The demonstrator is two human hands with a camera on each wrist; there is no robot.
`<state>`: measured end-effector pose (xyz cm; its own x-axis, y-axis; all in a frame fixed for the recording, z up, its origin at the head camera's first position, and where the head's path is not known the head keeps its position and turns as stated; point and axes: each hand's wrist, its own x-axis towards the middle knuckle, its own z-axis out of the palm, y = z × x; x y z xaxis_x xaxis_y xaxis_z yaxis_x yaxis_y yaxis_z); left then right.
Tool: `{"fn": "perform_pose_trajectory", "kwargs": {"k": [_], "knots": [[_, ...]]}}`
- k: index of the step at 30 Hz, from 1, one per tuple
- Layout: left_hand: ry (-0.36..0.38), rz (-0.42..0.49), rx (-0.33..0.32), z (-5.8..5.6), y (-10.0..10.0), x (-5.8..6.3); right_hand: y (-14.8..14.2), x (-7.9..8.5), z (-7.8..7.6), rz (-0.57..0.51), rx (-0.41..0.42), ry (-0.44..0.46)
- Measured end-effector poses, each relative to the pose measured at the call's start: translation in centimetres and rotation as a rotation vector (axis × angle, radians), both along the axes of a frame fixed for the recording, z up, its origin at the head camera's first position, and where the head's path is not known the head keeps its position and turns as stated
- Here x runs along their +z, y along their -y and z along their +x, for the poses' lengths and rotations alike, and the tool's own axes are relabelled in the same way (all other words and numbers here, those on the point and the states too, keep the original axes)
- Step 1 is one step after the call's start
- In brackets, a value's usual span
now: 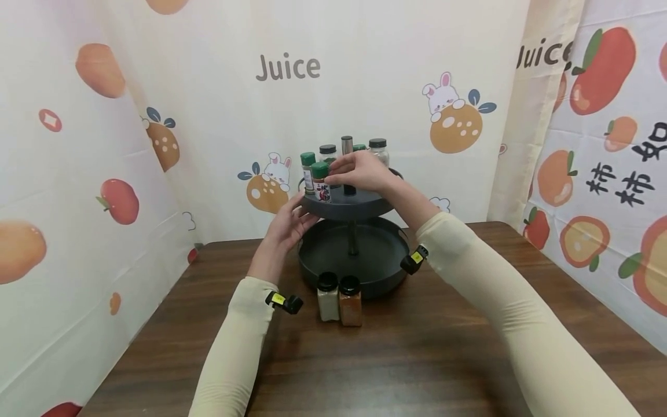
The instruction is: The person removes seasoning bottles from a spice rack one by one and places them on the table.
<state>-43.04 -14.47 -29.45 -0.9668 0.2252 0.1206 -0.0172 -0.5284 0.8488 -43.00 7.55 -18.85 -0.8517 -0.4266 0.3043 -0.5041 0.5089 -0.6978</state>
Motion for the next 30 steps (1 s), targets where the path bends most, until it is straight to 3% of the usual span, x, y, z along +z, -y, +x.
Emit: {"fn": "perform_pose_trajectory", "kwargs": {"k": [6, 19, 30], "knots": [[0.006, -0.008, -0.006, 0.0, 0.1, 0.0, 0.0, -0.4, -0.5, 0.019, 0.038, 0.041], [-0.02, -0.003, -0.01, -0.2, 0.0, -0.3, 1.1, -0.6, -1.2, 0.099, 0.031, 0.06], [-0.026, 0.01, -0.01, -0.1, 0.1, -0.2, 2.0, 0.1, -1.2, 0.077, 0.087, 0.047]]}}
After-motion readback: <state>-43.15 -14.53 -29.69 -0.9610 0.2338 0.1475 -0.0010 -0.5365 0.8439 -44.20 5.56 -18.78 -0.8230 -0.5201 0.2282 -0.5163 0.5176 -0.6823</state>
